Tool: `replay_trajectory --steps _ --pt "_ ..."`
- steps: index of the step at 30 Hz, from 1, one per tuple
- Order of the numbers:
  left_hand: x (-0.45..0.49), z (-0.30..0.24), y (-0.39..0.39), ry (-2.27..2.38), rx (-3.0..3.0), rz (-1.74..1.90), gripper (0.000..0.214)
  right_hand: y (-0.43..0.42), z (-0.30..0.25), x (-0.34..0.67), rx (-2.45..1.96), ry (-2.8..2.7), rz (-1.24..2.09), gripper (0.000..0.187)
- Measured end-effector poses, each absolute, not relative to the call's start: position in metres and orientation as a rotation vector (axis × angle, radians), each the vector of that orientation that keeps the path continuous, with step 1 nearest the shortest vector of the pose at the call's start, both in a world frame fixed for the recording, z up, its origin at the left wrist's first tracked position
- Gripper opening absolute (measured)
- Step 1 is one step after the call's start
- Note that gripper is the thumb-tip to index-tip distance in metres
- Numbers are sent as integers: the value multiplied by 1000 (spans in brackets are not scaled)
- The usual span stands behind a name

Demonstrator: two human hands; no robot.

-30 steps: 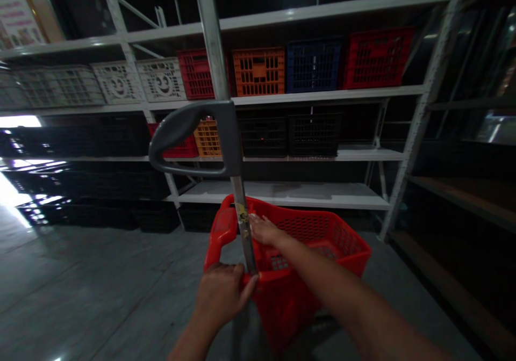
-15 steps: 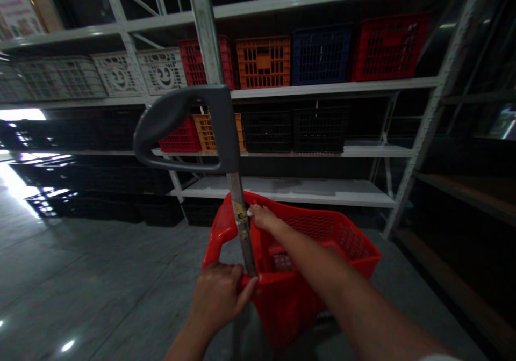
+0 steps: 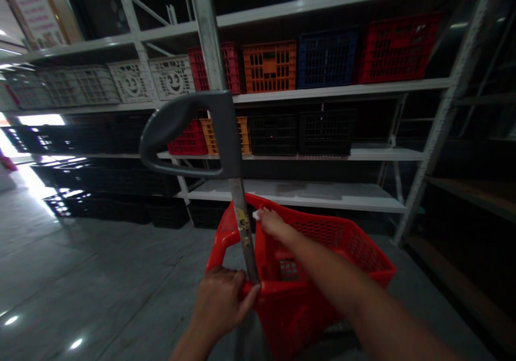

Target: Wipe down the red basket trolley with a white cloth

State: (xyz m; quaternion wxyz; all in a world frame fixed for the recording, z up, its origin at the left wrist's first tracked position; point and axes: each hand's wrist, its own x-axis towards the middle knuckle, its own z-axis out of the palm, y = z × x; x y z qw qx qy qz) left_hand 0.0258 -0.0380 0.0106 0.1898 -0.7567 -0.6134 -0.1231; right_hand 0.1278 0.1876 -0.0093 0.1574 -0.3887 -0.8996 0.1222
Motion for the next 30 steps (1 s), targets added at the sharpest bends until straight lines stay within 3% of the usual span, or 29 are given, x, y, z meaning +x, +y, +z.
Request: replay_trajectory --steps 6,14,18,23,30 --pt "24 12 -31 -1749 -2074 -333 45 185 -13 122 -1074 -2547 370 39" --pt "20 16 -23 -1734 -2087 -298 50 104 -32 195 -312 -2552 655 40" --pt "22 20 -21 -1780 -2071 -265 54 95 -21 225 -477 -2480 797 32" --pt "22 23 -15 -1845 -2032 -226 58 75 -19 221 -838 -1882 641 44" --pt "14 21 -5 -1837 -2006 -208 55 34 -66 212 -579 -2201 338 52"
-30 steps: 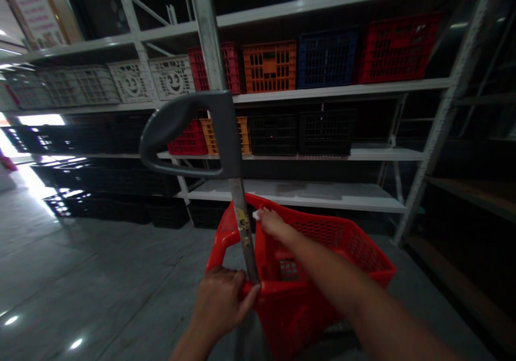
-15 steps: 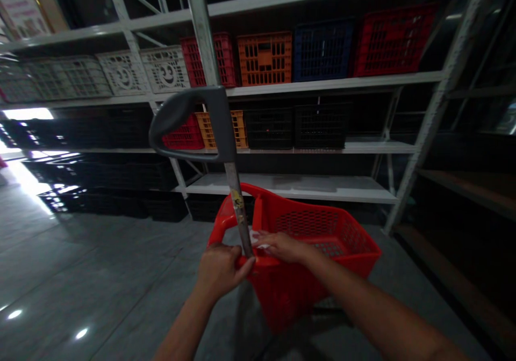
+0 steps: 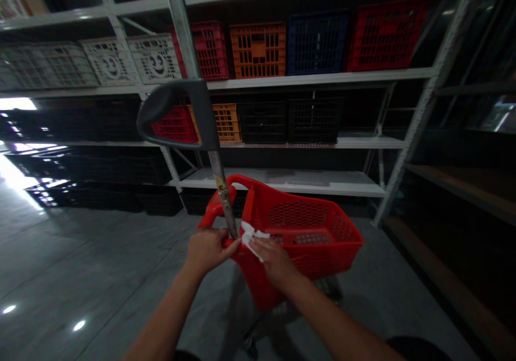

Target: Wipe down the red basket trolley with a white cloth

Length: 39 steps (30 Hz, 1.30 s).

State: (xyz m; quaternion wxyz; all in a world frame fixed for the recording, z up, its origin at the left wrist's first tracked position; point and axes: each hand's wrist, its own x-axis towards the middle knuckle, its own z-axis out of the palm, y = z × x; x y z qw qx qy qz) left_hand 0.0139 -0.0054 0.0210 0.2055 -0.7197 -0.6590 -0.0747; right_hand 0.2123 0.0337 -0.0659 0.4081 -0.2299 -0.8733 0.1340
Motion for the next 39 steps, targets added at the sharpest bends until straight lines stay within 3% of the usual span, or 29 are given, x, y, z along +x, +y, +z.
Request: replay_trajectory --steps 7,12,16,20,32,39 --pt "14 22 -3 -1882 -1952 -190 60 31 -76 256 -580 -2159 280 47" --pt "15 22 -3 -1864 -1939 -201 54 26 -41 213 -474 -2111 363 30" --pt "13 21 -3 -1853 -1947 -183 48 36 -32 185 -559 -1987 438 34" --pt "13 22 -4 -1850 -1955 -189 49 39 -38 185 -592 -1996 504 25" --pt "17 26 -5 -1930 -1957 -196 62 35 -73 253 -1072 -1818 526 19" --pt "18 26 -5 -1937 -1947 -207 61 20 -26 189 -762 -1957 544 13"
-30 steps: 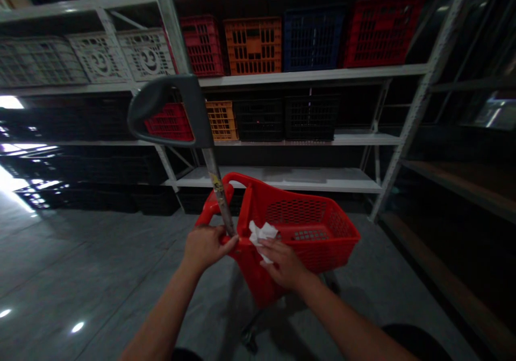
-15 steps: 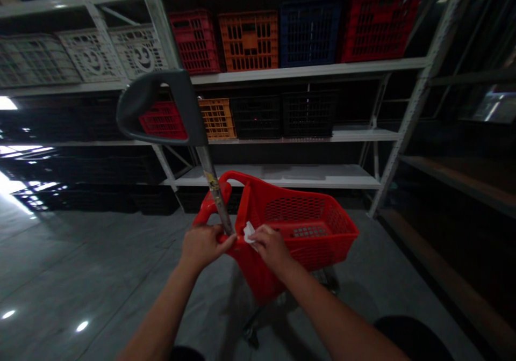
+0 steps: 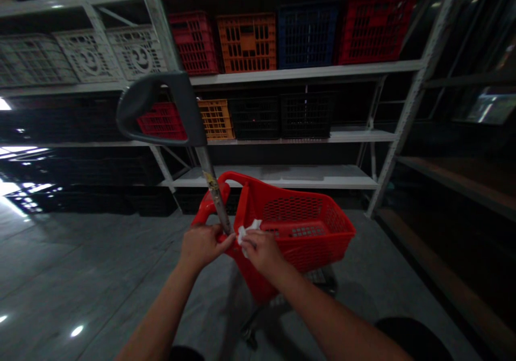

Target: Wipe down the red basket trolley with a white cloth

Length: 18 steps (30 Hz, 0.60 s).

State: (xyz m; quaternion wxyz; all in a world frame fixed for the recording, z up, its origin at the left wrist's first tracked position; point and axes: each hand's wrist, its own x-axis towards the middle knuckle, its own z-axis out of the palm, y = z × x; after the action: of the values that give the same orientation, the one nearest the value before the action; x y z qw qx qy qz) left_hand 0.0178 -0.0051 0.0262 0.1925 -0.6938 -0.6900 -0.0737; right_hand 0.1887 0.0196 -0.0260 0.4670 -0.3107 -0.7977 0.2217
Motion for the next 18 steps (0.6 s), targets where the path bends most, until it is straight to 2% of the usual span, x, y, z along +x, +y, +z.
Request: replay_trajectory --steps 3,7,13,18 --pt "17 27 -5 -1937 -1952 -196 61 24 -20 174 -814 -1941 532 13" --pt "17 27 -4 -1939 -1960 -192 60 30 -30 184 -819 -1920 577 27" --pt "16 27 -2 -1973 -1944 -208 61 38 -34 191 -831 -1945 589 18" --pt "10 28 1 -1968 -1956 -192 60 53 -55 235 -1079 -1959 511 19"
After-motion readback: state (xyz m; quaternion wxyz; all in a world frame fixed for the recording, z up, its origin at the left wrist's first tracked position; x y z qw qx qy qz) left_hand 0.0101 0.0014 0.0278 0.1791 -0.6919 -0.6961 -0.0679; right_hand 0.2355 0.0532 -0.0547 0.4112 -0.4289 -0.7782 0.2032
